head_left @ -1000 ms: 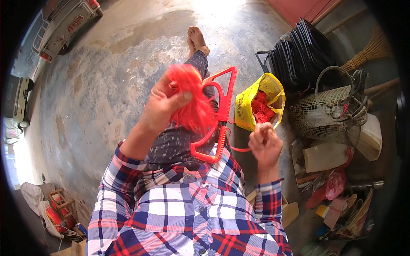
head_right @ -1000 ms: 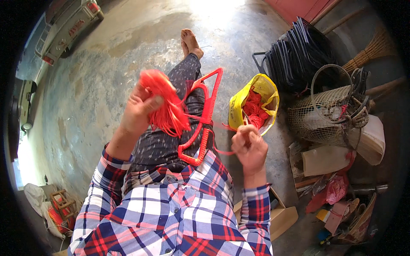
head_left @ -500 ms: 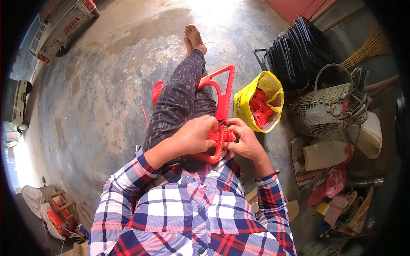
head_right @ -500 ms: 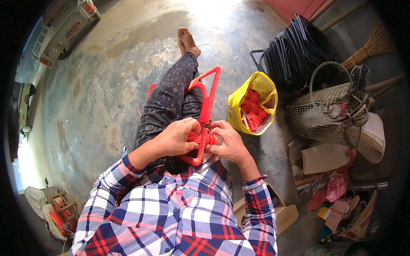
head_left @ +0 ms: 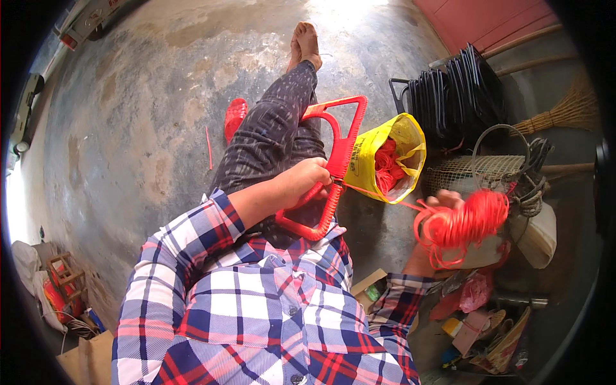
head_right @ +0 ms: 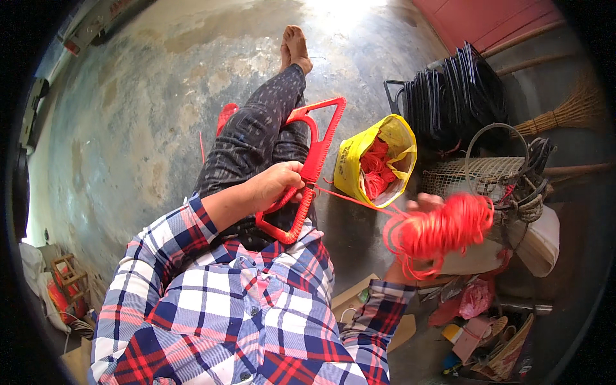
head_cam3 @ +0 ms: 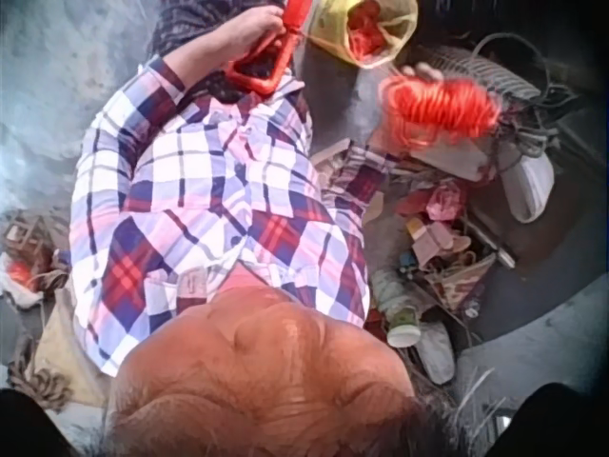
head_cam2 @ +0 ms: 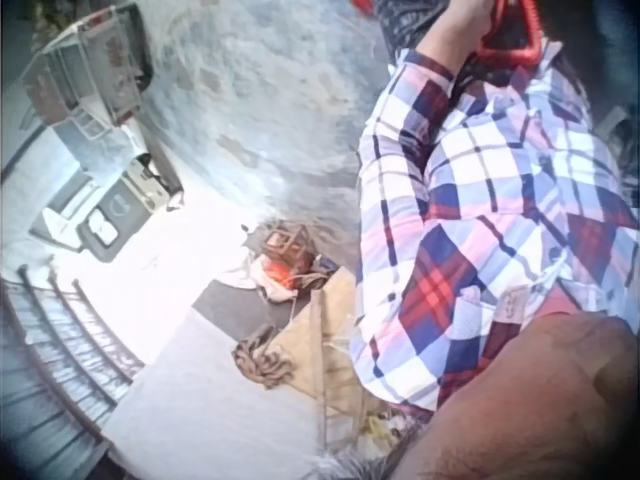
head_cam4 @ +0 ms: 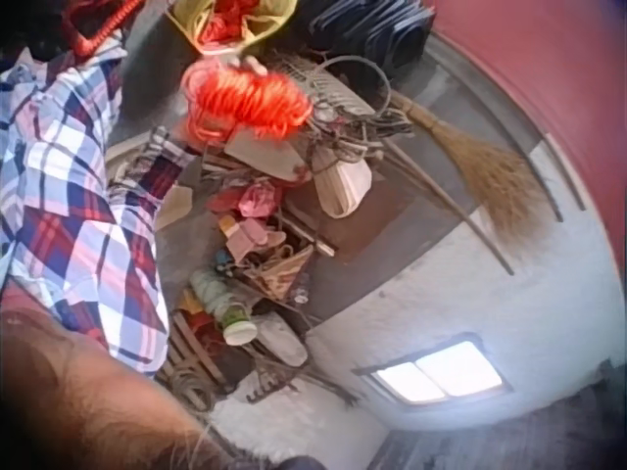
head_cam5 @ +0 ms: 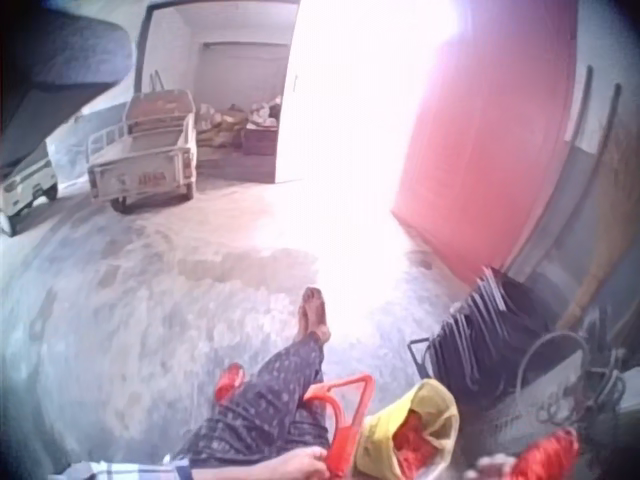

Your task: Manually wrap red string tightly around a plastic furniture frame component using a repetitive motion.

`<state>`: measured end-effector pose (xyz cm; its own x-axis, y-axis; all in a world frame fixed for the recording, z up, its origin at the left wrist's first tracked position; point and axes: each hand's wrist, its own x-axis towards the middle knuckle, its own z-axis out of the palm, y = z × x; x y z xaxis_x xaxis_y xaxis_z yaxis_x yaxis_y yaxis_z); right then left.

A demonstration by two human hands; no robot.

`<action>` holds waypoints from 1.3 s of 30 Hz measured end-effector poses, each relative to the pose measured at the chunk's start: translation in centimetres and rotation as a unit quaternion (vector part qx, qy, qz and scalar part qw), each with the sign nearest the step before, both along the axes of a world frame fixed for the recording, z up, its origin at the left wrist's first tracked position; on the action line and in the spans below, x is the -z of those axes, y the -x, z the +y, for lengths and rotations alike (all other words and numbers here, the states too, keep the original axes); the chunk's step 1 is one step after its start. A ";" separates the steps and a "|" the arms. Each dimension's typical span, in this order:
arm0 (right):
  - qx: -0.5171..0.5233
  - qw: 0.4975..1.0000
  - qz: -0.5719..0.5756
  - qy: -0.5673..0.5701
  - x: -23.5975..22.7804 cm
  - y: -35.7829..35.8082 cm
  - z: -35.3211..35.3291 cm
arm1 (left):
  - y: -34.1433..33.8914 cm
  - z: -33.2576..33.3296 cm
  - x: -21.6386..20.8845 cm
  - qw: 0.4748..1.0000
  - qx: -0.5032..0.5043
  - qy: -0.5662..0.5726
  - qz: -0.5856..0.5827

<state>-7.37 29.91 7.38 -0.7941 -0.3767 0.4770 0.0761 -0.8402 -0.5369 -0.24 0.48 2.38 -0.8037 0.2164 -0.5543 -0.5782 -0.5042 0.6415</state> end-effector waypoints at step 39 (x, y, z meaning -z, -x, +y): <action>-0.112 0.958 -0.025 -0.262 -8.2 -5.0 -6.8 | -0.5 1.7 -7.5 0.840 -0.045 0.396 0.368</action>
<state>-2.35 23.10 15.55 -0.6831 -0.7169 0.1392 0.2597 -0.4167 -0.8712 0.30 2.21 9.86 -0.9851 -0.0663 0.1585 0.1395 0.2297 0.9632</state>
